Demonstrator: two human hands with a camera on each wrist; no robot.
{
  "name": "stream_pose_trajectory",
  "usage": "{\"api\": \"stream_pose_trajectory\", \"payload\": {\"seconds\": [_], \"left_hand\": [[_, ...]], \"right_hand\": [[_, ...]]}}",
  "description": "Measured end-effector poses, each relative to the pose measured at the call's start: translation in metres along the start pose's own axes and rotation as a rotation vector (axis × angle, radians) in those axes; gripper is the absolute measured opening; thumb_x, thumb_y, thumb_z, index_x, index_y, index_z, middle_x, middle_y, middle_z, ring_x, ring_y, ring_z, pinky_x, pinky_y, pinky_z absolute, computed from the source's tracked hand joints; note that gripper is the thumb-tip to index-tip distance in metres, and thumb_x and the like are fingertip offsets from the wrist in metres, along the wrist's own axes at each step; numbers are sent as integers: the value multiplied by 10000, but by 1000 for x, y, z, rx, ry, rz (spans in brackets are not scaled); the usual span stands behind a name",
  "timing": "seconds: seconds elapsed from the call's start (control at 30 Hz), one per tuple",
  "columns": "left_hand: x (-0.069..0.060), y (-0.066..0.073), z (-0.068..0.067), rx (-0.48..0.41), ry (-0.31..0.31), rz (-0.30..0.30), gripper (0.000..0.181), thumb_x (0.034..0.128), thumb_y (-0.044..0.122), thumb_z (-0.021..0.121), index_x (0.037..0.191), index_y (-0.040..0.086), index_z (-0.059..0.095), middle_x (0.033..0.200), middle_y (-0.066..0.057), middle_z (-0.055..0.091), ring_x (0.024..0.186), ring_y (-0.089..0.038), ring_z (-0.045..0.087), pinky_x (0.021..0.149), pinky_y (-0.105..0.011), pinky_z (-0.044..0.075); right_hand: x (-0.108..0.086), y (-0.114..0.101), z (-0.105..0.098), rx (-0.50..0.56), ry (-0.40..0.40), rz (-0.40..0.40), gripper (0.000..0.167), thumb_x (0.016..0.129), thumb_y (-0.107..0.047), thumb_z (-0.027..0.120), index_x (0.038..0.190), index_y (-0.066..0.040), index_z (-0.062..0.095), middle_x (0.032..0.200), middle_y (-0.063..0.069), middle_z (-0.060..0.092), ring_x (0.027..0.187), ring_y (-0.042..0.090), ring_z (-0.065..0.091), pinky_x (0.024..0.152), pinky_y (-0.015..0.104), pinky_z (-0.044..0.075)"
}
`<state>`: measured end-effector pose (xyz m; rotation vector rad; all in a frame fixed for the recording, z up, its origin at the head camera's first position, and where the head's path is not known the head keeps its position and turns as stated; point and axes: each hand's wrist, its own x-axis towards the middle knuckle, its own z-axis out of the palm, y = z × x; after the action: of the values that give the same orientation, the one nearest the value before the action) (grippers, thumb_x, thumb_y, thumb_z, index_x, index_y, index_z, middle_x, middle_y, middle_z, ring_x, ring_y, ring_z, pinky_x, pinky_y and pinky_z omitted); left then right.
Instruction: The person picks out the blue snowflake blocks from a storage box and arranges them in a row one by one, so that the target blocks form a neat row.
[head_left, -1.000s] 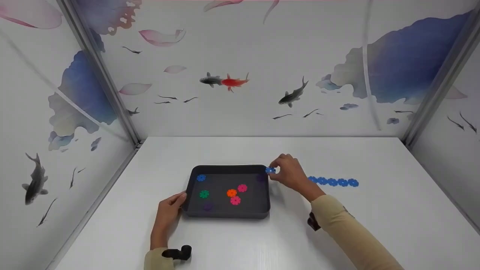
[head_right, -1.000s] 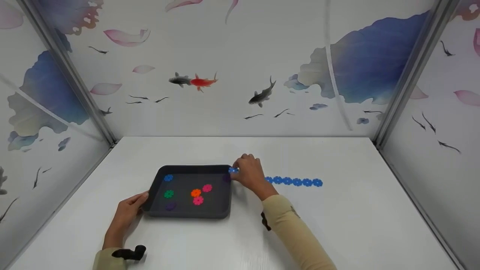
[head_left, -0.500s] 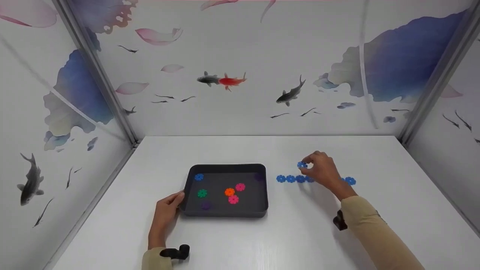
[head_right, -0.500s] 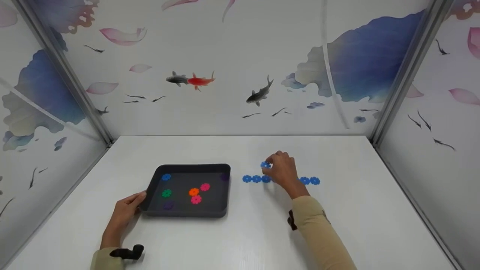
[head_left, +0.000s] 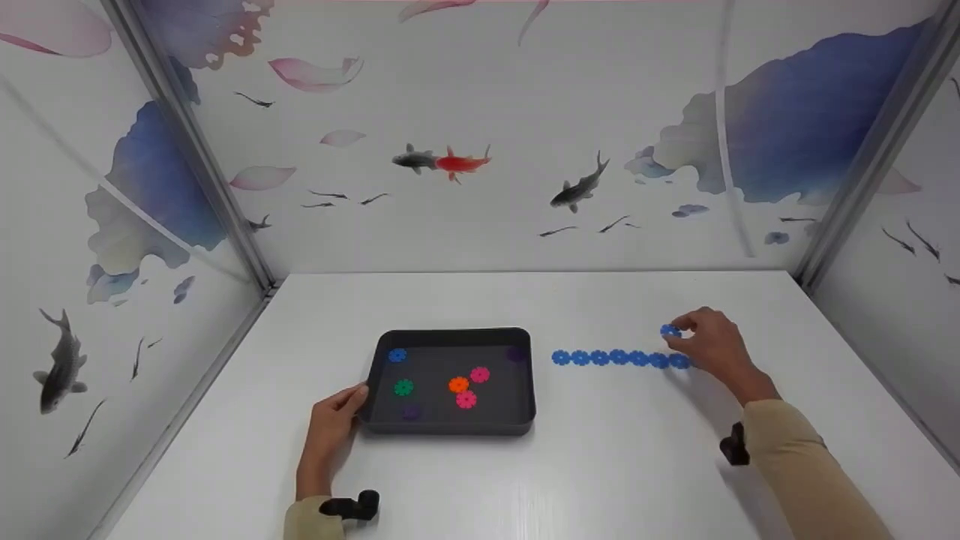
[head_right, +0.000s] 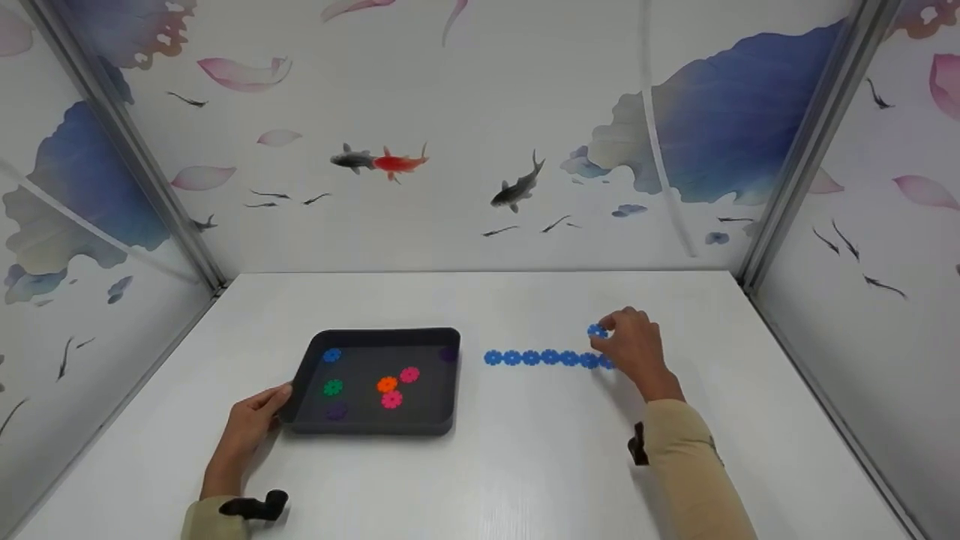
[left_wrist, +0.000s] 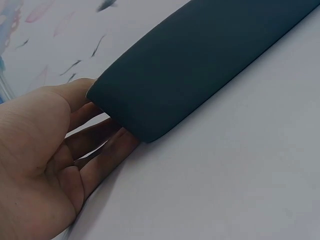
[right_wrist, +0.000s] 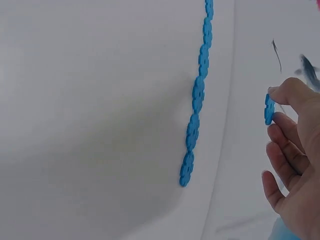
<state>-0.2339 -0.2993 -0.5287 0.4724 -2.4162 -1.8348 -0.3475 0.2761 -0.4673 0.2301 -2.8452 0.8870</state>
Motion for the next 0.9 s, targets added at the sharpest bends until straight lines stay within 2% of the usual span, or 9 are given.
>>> {"api": "stream_pose_trajectory", "payload": {"seconds": [0.2, 0.33, 0.43, 0.67, 0.8, 0.9], "left_hand": [[0, 0, 0, 13, 8, 3, 547, 986, 408, 625, 1384, 34, 592, 1491, -195, 520, 1437, -355, 437, 1160, -491, 411], [1, 0, -1, 21, 15, -2, 519, 997, 383, 615, 1382, 36, 595, 1488, -194, 523, 1430, -357, 447, 1156, -494, 415], [1, 0, -1, 28, 13, -11, 520, 999, 385, 610, 1387, 38, 590, 1492, -192, 517, 1434, -358, 440, 1159, -495, 410], [0, 0, -1, 40, 3, -5, 559, 987, 425, 618, 1389, 37, 589, 1496, -194, 514, 1441, -363, 429, 1166, -492, 402], [0, -1, -1, 37, 6, 7, 561, 981, 436, 622, 1382, 45, 597, 1485, -182, 530, 1432, -349, 446, 1162, -487, 409], [0, 0, 0, 41, 13, 17, 553, 989, 430, 612, 1381, 41, 597, 1479, -186, 534, 1422, -353, 458, 1152, -491, 420]], "right_hand": [[-8, 24, -12, 0, 16, 64, 320, 953, -202, 639, 1120, 69, 673, 1130, 301, 626, 1029, 430, 580, 900, 576, 516], [-12, 37, -18, 27, 5, 117, 358, 976, -218, 618, 1174, 79, 637, 1169, 321, 597, 1048, 444, 559, 928, 579, 515], [-14, 49, -22, 44, -46, 159, 447, 987, -285, 622, 1227, 91, 598, 1215, 339, 570, 1075, 453, 545, 928, 562, 517], [-23, 71, -33, 25, -244, 267, 758, 925, -511, 667, 1324, 115, 513, 1315, 376, 516, 1133, 482, 531, 984, 588, 497], [-27, 80, -36, 10, -307, 262, 747, 896, -478, 718, 1301, 123, 535, 1291, 367, 544, 1130, 483, 536, 971, 587, 492], [-29, 83, -35, 17, -309, 239, 658, 903, -409, 727, 1266, 116, 569, 1266, 358, 571, 1125, 481, 548, 958, 573, 501]]}}
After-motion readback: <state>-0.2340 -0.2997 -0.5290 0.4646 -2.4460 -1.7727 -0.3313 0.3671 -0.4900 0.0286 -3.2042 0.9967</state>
